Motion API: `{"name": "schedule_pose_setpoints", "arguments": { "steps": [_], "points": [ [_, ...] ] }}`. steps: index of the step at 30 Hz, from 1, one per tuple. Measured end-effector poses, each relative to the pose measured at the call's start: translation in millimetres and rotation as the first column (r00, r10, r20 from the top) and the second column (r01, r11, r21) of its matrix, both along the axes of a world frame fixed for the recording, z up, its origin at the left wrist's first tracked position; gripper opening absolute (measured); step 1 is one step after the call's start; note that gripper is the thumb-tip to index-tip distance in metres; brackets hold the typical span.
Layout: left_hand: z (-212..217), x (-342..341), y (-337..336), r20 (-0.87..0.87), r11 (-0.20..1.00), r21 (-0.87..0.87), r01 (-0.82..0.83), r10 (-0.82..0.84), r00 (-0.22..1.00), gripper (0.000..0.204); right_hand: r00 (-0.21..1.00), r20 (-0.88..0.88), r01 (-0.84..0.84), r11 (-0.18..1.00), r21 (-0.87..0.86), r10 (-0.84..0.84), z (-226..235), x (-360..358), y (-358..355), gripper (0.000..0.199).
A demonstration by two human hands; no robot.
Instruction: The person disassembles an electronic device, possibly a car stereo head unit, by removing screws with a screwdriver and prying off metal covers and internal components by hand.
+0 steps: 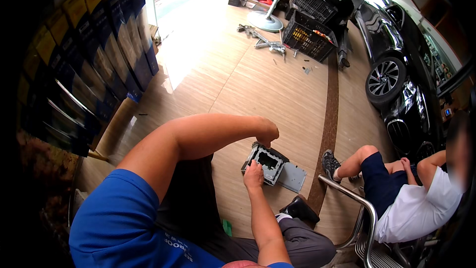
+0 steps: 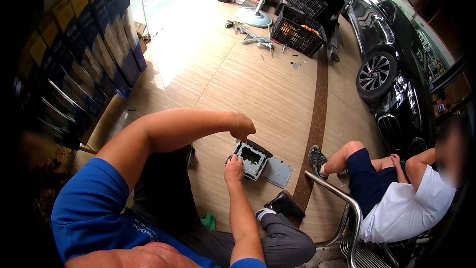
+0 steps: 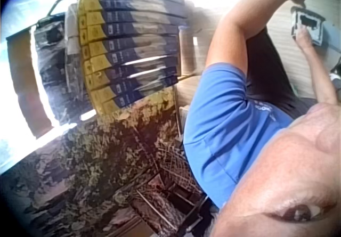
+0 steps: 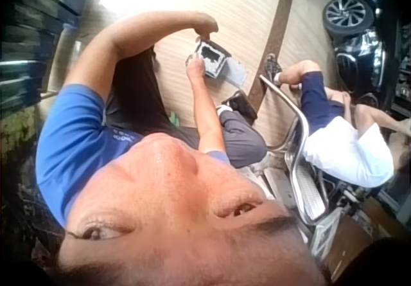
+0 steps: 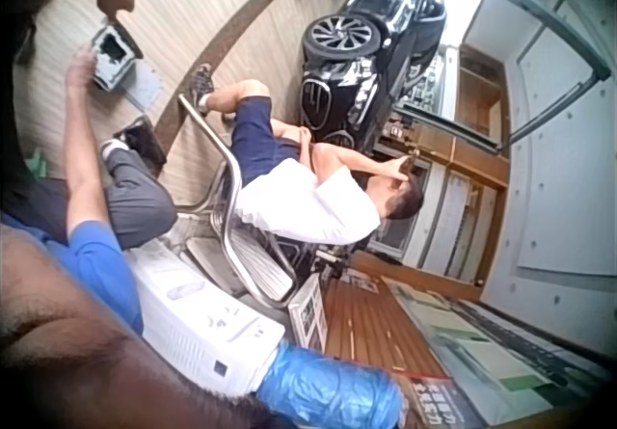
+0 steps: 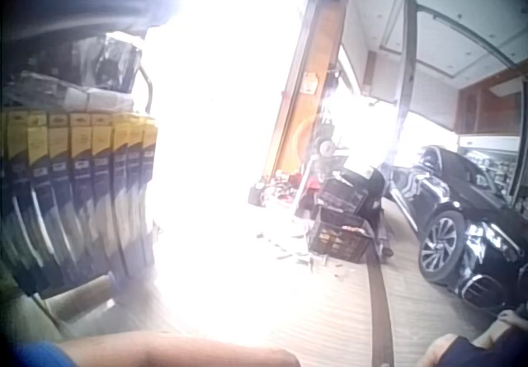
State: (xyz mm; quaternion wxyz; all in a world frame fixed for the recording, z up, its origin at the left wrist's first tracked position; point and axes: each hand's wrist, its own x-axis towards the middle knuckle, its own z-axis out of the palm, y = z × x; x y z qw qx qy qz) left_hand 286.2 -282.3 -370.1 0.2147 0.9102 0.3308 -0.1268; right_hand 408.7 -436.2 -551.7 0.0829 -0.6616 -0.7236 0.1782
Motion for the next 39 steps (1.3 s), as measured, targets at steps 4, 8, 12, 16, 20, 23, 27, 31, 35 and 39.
{"name": "schedule_pose_setpoints", "arguments": {
  "steps": [4, 8, 12, 16, 20, 23, 27, 31, 35, 39],
  "points": [
    [3, 3, 0, -0.001, 1.0, -0.007, 0.002, -0.002, 1.0, 0.038, 0.998, 0.029, 0.067, 0.995, -0.081, -0.064, -3, 6, 4, 0.029],
    [6, 5, -1, -0.038, 0.999, -0.047, 0.001, -0.003, 0.999, 0.037, 0.999, 0.02, 0.044, 0.998, -0.046, -0.043, -11, 8, 3, 0.027],
    [3, 4, 1, -0.047, 0.999, -0.047, 0.025, -0.027, 0.999, 0.037, 1.0, 0.006, -0.006, 1.0, -0.026, 0.006, -17, 8, 4, 0.024],
    [4, 4, 0, -0.033, 0.999, -0.039, 0.027, -0.028, 0.999, 0.037, 0.999, -0.019, -0.044, 0.999, 0.003, 0.044, -15, 9, 4, 0.022],
    [5, 4, -1, -0.028, 0.999, -0.046, 0.006, -0.008, 1.0, 0.037, 0.999, -0.006, -0.04, 0.999, -0.009, 0.04, -7, 5, 3, 0.022],
    [5, 1, -2, -0.027, 0.999, -0.042, 0.006, -0.007, 1.0, 0.038, 0.999, 0.043, 0.029, 0.997, -0.076, -0.025, 6, -2, 2, 0.024],
    [7, 3, -3, -0.001, 0.999, -0.028, 0.025, -0.025, 1.0, 0.038, 0.998, 0.056, 0.04, 0.995, -0.096, -0.034, -3, 5, 5, 0.024],
    [6, 4, -1, -0.018, 0.999, -0.042, 0.029, -0.03, 0.999, 0.038, 0.999, 0.017, -0.027, 0.999, -0.019, 0.028, -16, 9, 5, 0.024],
    [4, 4, 0, -0.043, 0.999, -0.045, 0.026, -0.028, 0.999, 0.037, 0.999, -0.015, -0.034, 0.999, 0.017, 0.034, -20, 9, 4, 0.026],
    [2, 4, 0, -0.028, 0.999, -0.033, 0.03, -0.031, 0.999, 0.037, 0.992, -0.112, -0.045, 0.998, 0.053, 0.051, -23, 8, 2, 0.029]
  ]
}}
